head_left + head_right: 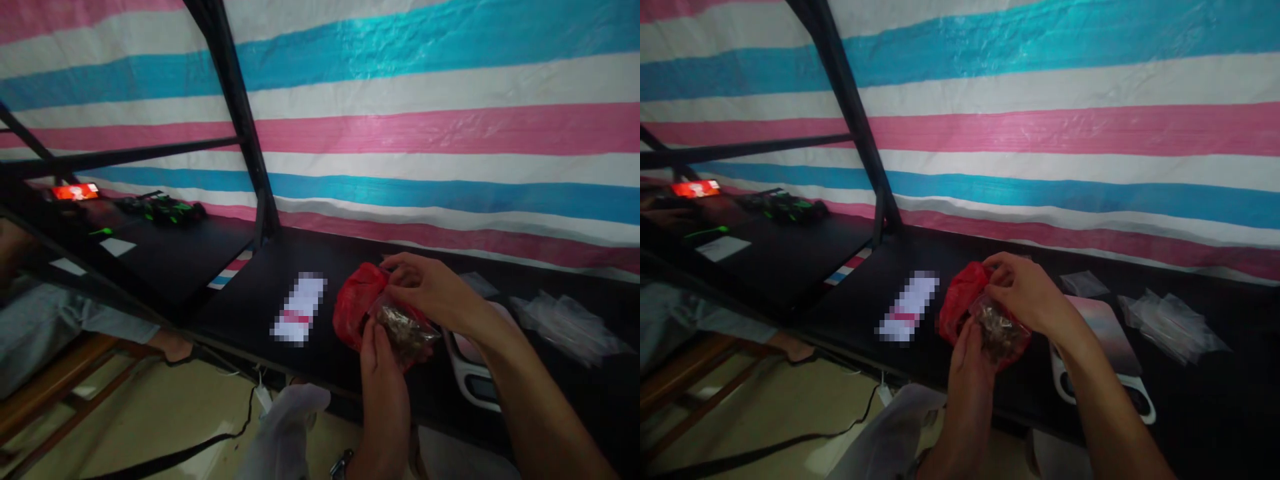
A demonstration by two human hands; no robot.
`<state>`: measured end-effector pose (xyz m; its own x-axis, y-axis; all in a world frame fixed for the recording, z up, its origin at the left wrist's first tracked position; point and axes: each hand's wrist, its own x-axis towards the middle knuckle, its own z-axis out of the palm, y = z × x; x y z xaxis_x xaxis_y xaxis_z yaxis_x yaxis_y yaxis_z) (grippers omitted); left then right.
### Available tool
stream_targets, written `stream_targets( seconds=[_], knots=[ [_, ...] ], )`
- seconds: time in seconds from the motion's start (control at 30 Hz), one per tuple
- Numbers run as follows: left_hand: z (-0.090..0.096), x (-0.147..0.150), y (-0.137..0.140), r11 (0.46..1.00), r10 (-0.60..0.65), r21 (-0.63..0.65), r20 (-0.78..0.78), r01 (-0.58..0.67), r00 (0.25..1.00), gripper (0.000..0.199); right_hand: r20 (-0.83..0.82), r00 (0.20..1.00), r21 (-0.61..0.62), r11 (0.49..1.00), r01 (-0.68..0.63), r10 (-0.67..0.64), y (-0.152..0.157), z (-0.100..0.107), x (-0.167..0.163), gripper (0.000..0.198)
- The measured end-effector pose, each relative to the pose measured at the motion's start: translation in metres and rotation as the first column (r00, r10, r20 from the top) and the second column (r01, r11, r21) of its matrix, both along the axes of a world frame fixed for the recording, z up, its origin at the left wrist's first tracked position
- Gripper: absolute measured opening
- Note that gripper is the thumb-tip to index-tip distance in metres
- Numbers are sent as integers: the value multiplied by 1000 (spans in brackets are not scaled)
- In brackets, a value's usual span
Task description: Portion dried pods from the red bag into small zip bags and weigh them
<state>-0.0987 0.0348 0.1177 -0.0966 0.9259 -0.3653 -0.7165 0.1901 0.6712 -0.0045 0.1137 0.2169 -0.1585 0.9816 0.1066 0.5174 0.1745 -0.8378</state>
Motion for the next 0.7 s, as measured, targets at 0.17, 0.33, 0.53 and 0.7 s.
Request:
stream_targets(
  seconds=[0.17,0.33,0.53,0.7],
  knots=[
    [-15,-4,3,997,-46,58,93,40,995,66,-34,999,-40,999,-24,22,7,-9,-22,34],
    [-18,-9,0,992,-90,106,151,74,984,56,-59,998,-12,1000,-4,3,9,-18,-25,30],
    [-16,-13,-4,986,-145,106,154,130,977,55,30,998,-3,998,63,-63,7,-20,-23,35],
    [-20,-17,-5,980,-187,107,194,169,963,56,41,996,-3,996,84,-84,8,-18,-24,43]
  ],
)
